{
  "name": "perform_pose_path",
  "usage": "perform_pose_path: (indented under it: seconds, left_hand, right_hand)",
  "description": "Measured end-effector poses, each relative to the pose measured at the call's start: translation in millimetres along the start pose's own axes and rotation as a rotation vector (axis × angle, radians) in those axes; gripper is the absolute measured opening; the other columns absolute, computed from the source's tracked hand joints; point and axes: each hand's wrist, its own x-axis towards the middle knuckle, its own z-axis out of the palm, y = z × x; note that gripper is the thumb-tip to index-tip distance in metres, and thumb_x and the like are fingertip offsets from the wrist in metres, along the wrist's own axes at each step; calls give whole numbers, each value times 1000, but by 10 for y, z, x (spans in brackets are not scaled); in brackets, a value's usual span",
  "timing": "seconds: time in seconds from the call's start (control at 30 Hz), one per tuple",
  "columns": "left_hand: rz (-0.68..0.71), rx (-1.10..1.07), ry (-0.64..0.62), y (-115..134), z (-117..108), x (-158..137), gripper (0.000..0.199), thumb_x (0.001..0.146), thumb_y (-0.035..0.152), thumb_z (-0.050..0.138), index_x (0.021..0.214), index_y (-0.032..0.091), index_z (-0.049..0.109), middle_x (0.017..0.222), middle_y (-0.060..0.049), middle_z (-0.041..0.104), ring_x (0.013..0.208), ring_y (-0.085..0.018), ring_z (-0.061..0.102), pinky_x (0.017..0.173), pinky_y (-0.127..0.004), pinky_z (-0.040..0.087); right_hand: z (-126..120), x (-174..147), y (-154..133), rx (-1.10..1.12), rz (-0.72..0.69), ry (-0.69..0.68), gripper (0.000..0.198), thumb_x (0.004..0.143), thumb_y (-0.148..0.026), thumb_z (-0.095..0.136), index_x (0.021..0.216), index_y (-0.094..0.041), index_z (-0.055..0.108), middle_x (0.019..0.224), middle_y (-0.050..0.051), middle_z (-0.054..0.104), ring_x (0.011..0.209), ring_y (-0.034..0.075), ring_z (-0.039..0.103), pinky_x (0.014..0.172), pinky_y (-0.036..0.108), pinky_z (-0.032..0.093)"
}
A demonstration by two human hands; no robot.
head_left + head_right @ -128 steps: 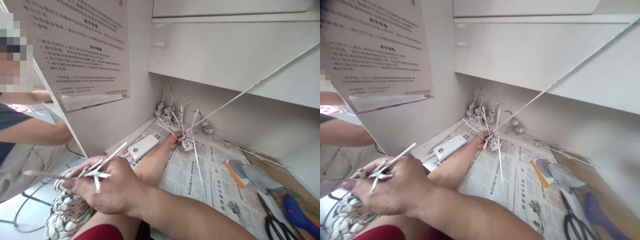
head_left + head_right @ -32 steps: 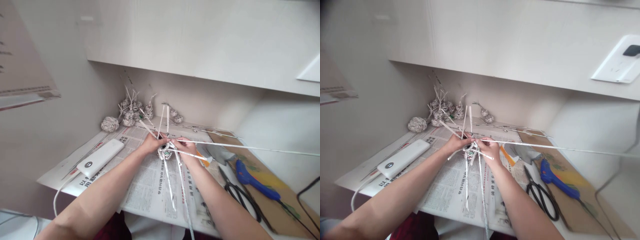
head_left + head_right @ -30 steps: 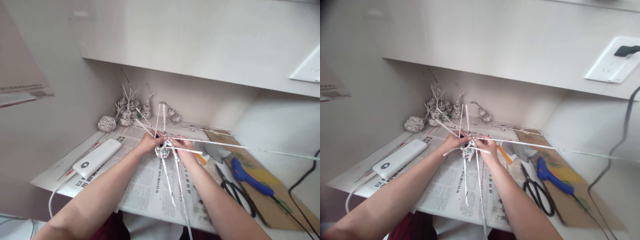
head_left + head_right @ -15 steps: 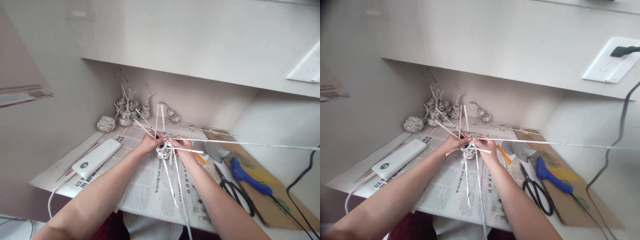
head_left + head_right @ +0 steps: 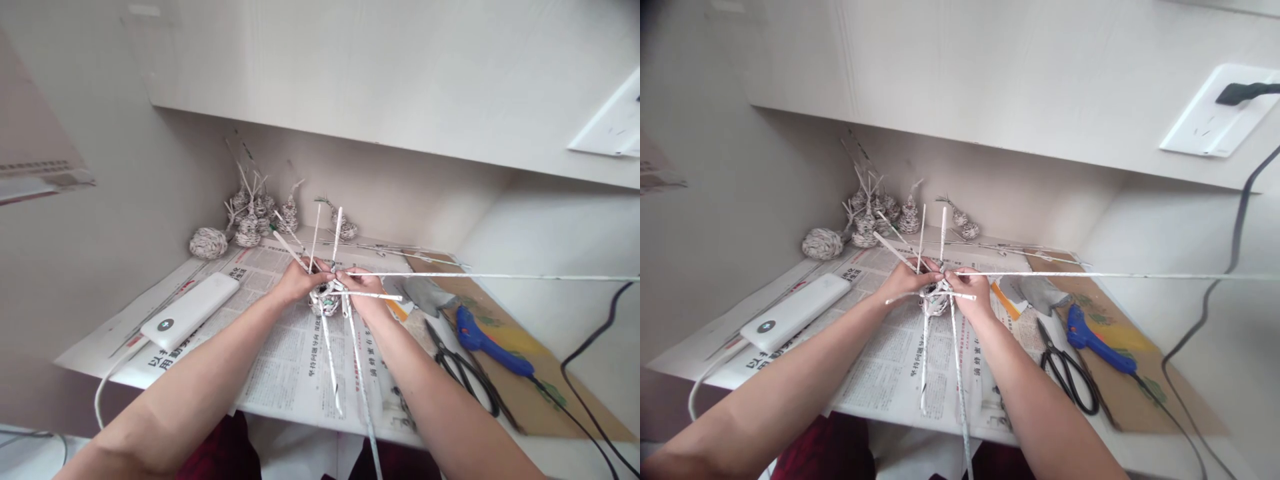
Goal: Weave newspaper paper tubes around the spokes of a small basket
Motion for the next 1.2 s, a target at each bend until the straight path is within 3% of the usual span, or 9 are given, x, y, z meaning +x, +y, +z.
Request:
perform_pose_path:
  seconds: [0.13, 0.33, 0.47, 0.67, 0.9, 1.03, 1.2]
  left_hand:
    - [-2, 6, 33, -47, -12, 20, 31, 60, 38, 80, 74, 13, 68, 72, -4, 68, 69, -17, 62, 68, -28, 47]
    - [0, 29, 34, -78, -29, 31, 29, 61, 36, 80, 74, 13, 68, 70, -4, 67, 67, -16, 61, 66, -27, 46]
    - [-1, 5, 59, -136, -30, 39, 27, 62, 36, 79, 75, 15, 68, 70, -3, 68, 65, -16, 61, 64, -27, 46]
    - [-13, 7, 47, -173, -20, 45, 26, 61, 36, 80, 75, 16, 68, 70, -3, 68, 65, -16, 60, 63, -27, 46]
    - [-9, -38, 61, -135, 8, 23, 30, 61, 39, 80, 75, 16, 66, 70, -2, 67, 65, -15, 60, 65, -28, 46]
    - [10, -28, 55, -59, 26, -2, 33, 60, 39, 80, 80, 15, 68, 75, -4, 69, 70, -17, 63, 68, -28, 48]
    - [-18, -13, 41, 31, 35, -22, 34, 58, 39, 81, 79, 14, 69, 77, -6, 71, 72, -19, 65, 71, -30, 51]
  right_hand:
    - [9, -11, -27, 30, 35, -20, 31, 64, -44, 77, 75, -15, 72, 61, 3, 67, 51, 15, 57, 52, 28, 44]
    - [22, -16, -41, 45, 35, 82, 32, 56, -44, 82, 63, -16, 67, 55, 1, 64, 48, 14, 54, 49, 27, 42]
    - [5, -27, -71, 86, 88, -1, 34, 59, -46, 78, 68, -15, 68, 55, 1, 63, 45, 13, 52, 45, 27, 40]
    - [7, -43, -110, 45, 50, 62, 28, 62, -42, 76, 63, -16, 65, 51, -1, 60, 43, 12, 49, 43, 25, 38]
    - [0, -44, -131, 92, 147, -52, 33, 57, -42, 81, 74, -16, 71, 58, 0, 65, 48, 14, 55, 46, 27, 43]
    - [5, -25, -90, 136, 208, -44, 30, 56, -39, 81, 70, -15, 70, 55, 0, 63, 44, 13, 52, 43, 27, 43]
    - [26, -45, -108, 119, 178, 0, 26, 59, -38, 80, 65, -17, 67, 49, -1, 59, 39, 12, 50, 38, 27, 43]
